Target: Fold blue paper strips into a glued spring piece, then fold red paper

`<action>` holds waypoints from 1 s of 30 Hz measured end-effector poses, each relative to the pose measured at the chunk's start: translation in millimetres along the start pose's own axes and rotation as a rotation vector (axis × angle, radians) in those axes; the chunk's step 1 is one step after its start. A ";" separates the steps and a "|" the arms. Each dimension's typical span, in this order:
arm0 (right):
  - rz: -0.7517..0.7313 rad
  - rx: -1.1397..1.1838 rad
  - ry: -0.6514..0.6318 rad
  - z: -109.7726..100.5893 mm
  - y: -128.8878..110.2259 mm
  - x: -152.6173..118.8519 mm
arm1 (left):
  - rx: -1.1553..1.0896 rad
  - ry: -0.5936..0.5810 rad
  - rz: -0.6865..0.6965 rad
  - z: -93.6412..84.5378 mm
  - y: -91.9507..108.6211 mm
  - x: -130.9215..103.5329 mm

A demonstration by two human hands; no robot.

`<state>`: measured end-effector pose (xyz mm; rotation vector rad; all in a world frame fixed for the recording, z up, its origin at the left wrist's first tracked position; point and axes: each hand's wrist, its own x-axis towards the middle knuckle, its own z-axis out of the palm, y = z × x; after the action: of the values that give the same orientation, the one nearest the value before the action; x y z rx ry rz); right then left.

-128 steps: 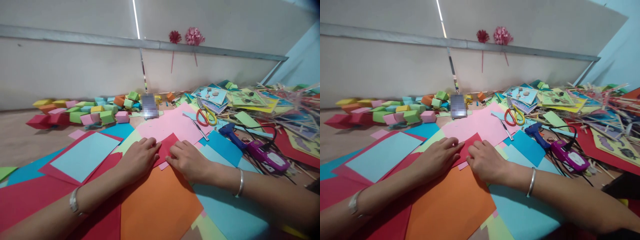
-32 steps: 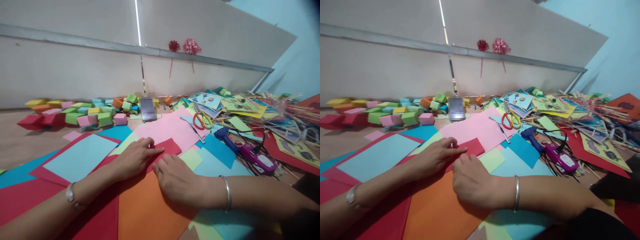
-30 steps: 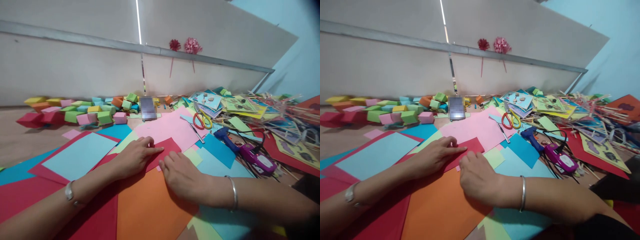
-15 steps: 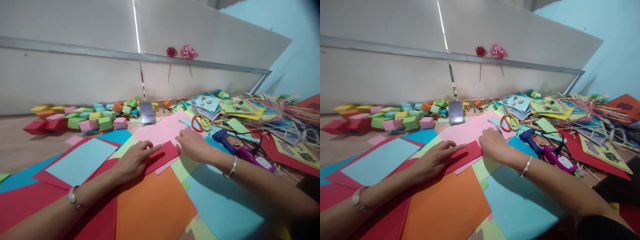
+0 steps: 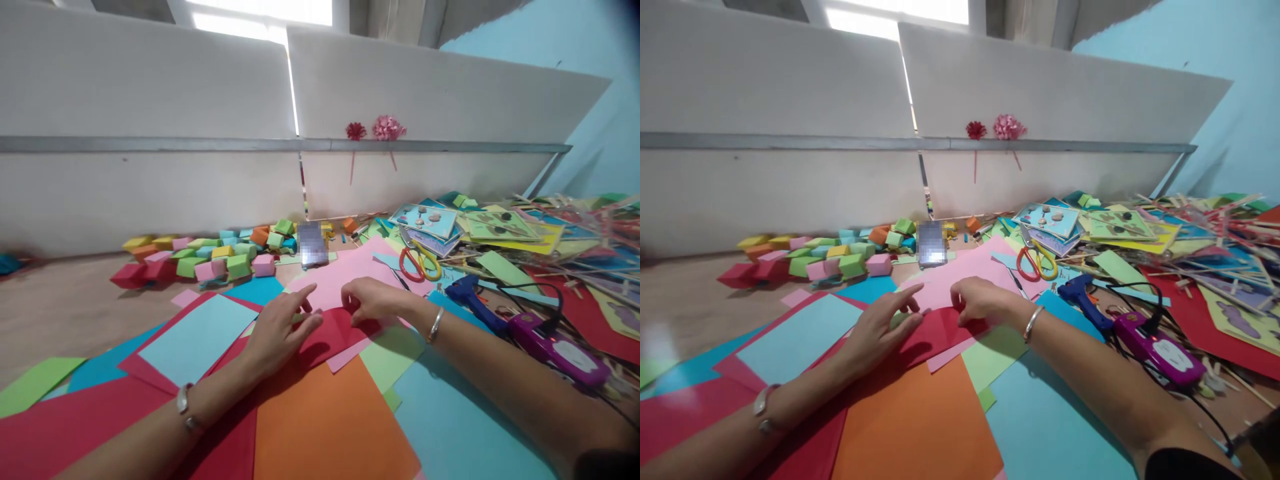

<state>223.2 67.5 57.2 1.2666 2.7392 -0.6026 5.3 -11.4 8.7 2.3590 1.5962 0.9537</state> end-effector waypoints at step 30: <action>-0.877 -0.493 0.792 31.7 -50.4 -36.8 | -0.172 0.432 -0.037 -2.3 -7.4 6.6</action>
<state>206.6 -0.3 52.2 0.1198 3.6538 0.7252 -0.3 -3.0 9.9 2.0984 1.6002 1.6070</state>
